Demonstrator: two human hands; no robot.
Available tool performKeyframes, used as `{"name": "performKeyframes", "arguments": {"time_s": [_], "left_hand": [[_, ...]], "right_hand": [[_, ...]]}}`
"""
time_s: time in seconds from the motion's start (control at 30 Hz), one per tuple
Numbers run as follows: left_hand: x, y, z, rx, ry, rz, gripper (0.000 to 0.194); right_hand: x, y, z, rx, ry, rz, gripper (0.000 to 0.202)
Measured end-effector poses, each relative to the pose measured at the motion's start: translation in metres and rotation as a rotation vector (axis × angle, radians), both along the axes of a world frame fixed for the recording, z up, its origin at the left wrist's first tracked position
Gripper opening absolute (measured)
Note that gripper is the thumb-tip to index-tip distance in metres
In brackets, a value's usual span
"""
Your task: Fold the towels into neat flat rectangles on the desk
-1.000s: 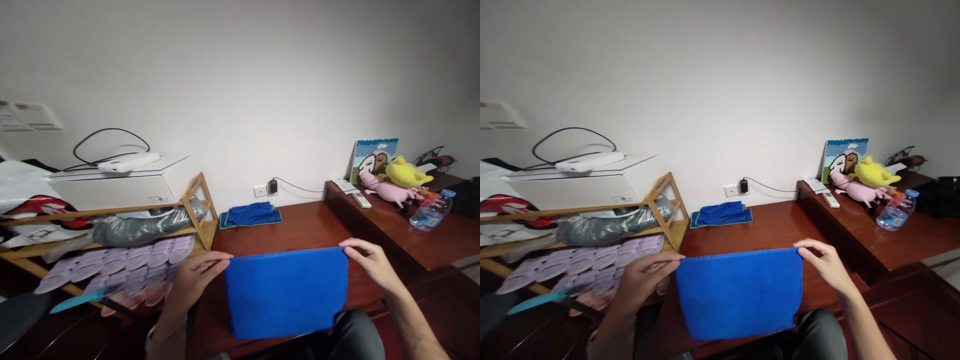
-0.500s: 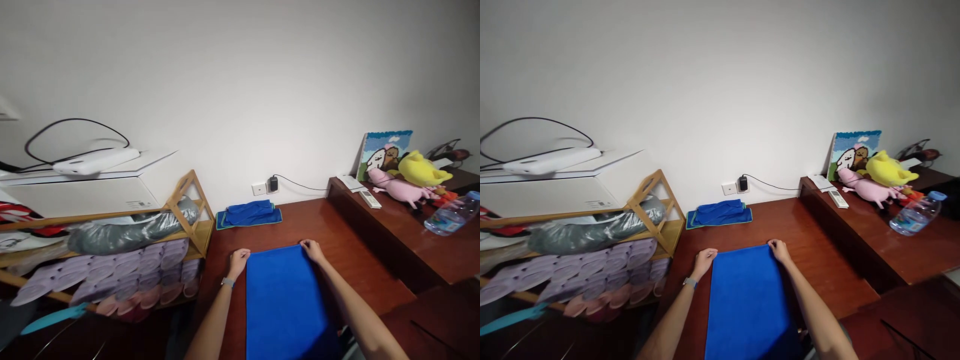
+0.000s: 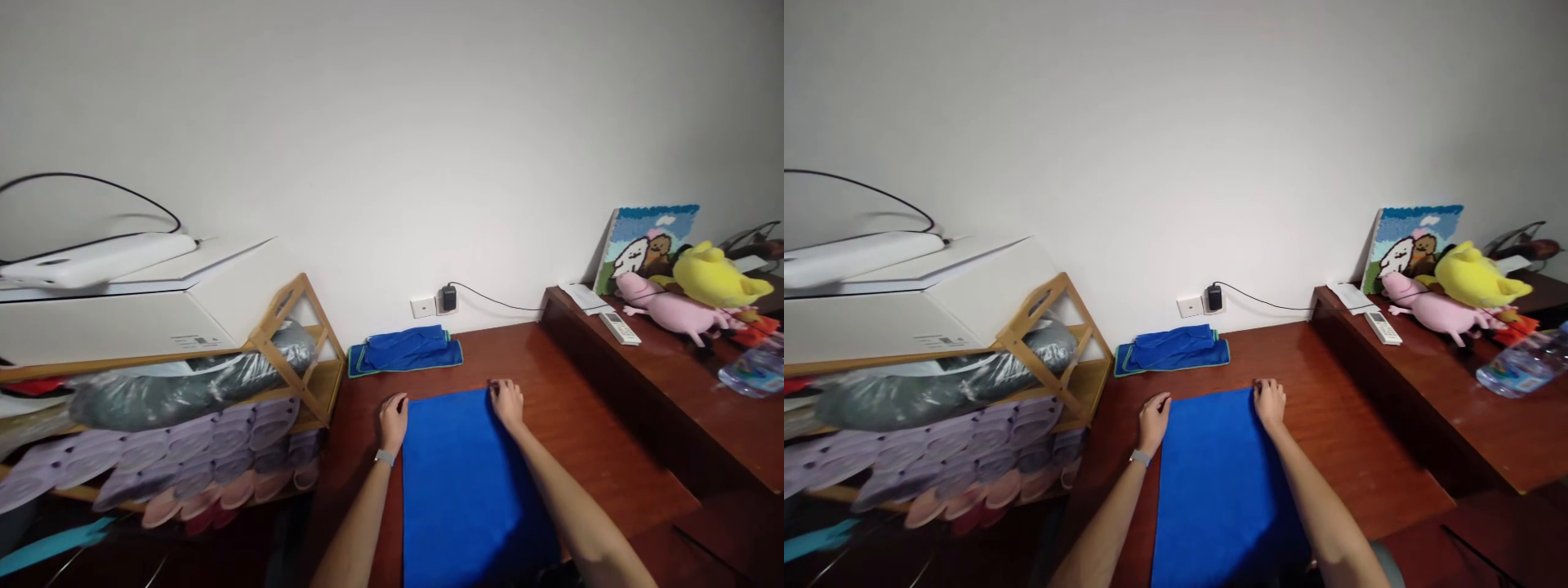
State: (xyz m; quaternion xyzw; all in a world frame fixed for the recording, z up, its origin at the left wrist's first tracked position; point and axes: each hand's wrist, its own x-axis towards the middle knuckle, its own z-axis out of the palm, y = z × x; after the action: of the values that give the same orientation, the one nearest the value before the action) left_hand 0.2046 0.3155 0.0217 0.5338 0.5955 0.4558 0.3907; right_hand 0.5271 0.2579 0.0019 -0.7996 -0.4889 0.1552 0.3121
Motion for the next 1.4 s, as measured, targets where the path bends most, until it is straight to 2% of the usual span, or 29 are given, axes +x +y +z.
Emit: {"name": "performKeyframes", "arguments": {"time_s": [0.1, 0.17, 0.2, 0.27, 0.3, 0.37, 0.43, 0.57, 0.67, 0.77, 0.87, 0.97, 1.07, 1.23, 1.3, 1.4], "left_hand": [[0.037, -0.013, -0.003, -0.019, -0.178, 0.003, 0.027], [0.07, -0.02, -0.009, -0.081, -0.337, -0.027, 0.03], [0.085, -0.022, -0.012, -0.124, -0.422, -0.038, 0.031], [0.104, -0.023, -0.017, -0.22, -0.583, -0.023, 0.031], [0.105, -0.021, -0.019, -0.265, -0.654, 0.002, 0.033], [0.091, -0.016, -0.019, -0.339, -0.774, 0.068, 0.034], [0.061, -0.01, -0.016, -0.377, -0.873, 0.142, 0.035], [0.004, -0.003, -0.006, -0.365, -1.008, 0.269, 0.039], [-0.003, -0.005, -0.001, -0.338, -1.063, 0.312, 0.04], [0.022, -0.016, 0.0, -0.308, -1.104, 0.284, 0.039], [0.057, -0.037, -0.008, -0.314, -1.13, 0.18, 0.033], [0.076, -0.061, -0.021, -0.354, -1.114, 0.069, 0.027], [0.066, -0.081, -0.036, -0.335, -1.059, 0.031, 0.022], [0.028, -0.105, -0.051, -0.298, -0.95, 0.01, 0.02], [0.023, -0.11, -0.048, -0.271, -0.952, 0.008, 0.023], [0.037, -0.102, -0.032, -0.265, -1.04, -0.026, 0.027]], "right_hand": [[-0.043, 0.004, -0.008, 0.204, 0.199, 0.13, 0.045], [-0.078, 0.011, -0.017, 0.254, 0.501, 0.253, 0.048], [-0.092, 0.015, -0.023, 0.245, 0.673, 0.27, 0.05], [-0.107, 0.021, -0.034, 0.252, 1.009, 0.205, 0.051], [-0.106, 0.022, -0.038, 0.278, 1.132, 0.151, 0.05], [-0.086, 0.021, -0.044, 0.342, 1.294, 0.032, 0.044], [-0.053, 0.016, -0.044, 0.391, 1.417, -0.084, 0.033], [0.008, 0.007, -0.03, 0.446, 1.678, -0.262, 0.022], [0.017, 0.006, -0.016, 0.469, 1.741, -0.303, 0.025], [0.002, 0.002, -0.01, 0.499, 1.767, -0.232, 0.027], [-0.015, -0.012, -0.016, 0.502, 1.746, -0.147, 0.027], [-0.015, -0.039, -0.029, 0.45, 1.69, -0.212, 0.023], [-0.004, -0.069, -0.041, 0.406, 1.72, -0.268, 0.027], [-0.006, -0.1, -0.046, 0.367, 1.829, -0.222, 0.03], [-0.016, -0.1, -0.043, 0.373, 1.85, -0.215, 0.028], [-0.038, -0.082, -0.032, 0.391, 1.886, -0.186, 0.025]]}}
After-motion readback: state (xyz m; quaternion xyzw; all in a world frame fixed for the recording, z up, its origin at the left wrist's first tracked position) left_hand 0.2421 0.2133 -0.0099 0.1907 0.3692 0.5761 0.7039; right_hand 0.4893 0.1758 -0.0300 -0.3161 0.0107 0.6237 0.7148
